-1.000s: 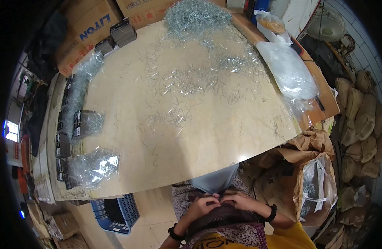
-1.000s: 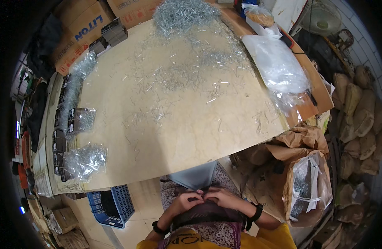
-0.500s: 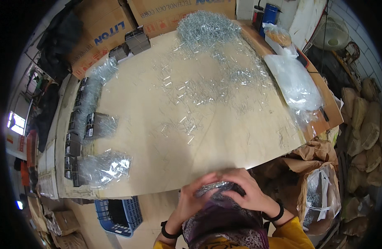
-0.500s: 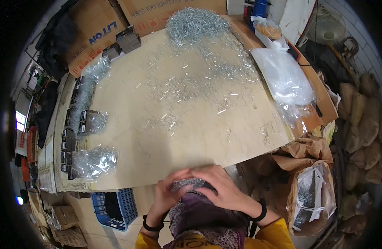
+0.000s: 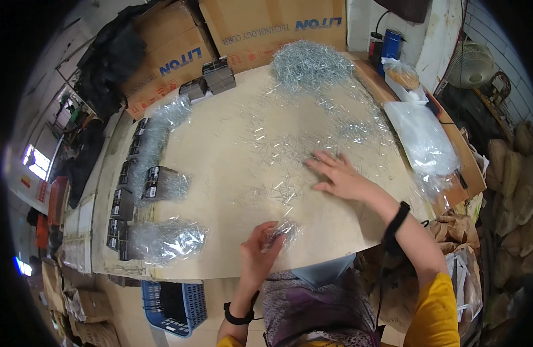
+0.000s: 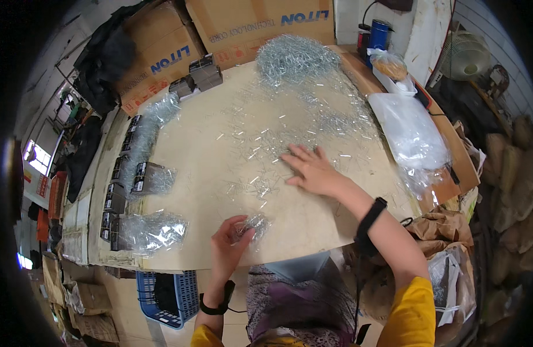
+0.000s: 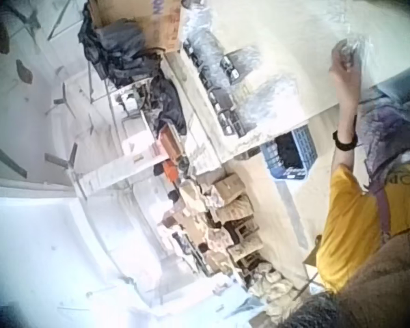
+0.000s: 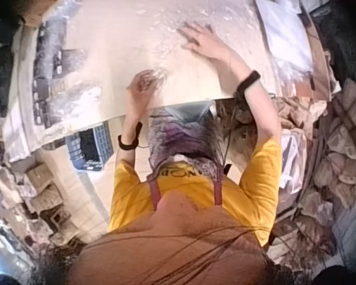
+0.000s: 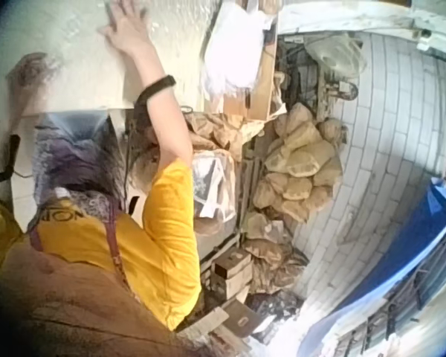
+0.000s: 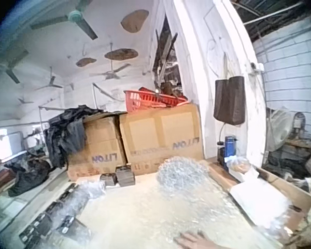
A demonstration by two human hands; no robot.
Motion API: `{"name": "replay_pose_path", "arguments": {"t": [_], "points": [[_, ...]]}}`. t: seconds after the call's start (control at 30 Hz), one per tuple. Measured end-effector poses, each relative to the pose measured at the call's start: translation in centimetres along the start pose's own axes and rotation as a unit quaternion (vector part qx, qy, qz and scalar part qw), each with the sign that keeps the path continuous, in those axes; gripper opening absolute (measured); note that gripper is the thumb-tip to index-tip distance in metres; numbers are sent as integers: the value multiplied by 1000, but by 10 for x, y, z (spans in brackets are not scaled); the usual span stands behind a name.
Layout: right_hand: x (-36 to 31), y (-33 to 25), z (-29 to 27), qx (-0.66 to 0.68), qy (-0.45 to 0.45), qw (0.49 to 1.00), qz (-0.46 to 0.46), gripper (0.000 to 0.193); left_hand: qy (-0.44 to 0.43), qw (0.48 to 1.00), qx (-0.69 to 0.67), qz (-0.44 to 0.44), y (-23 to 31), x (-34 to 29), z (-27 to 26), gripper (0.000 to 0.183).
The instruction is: Bagging small V-shaped metal components into plastic bags at a workbench.
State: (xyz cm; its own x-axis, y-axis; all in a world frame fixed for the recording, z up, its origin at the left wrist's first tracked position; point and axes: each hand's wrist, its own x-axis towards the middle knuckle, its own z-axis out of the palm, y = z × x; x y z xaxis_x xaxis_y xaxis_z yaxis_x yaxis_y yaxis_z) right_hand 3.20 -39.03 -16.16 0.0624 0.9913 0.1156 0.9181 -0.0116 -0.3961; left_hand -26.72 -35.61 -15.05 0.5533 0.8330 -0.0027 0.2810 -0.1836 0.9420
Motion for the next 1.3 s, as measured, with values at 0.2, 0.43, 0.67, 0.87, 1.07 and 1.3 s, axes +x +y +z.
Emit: {"name": "replay_pose_path", "arguments": {"t": [0.2,0.43,0.67,0.87,1.07,1.3], "points": [[33,-5,7,-24,-112,993,27,68,57,995,36,70,16,22,-48,31],[-24,-11,-18,-30,-207,976,58,60,173,955,222,94,-9,105,-137,28],[-83,-42,13,-97,-44,994,27,67,255,873,416,18,-78,168,-209,42],[-111,-46,18,-108,92,985,101,66,257,813,511,106,-41,155,-154,51],[-99,-54,25,97,150,981,77,52,-216,845,323,367,-13,77,-28,45],[-79,-3,9,-120,214,958,147,45,-228,849,374,293,20,16,35,58]]}}
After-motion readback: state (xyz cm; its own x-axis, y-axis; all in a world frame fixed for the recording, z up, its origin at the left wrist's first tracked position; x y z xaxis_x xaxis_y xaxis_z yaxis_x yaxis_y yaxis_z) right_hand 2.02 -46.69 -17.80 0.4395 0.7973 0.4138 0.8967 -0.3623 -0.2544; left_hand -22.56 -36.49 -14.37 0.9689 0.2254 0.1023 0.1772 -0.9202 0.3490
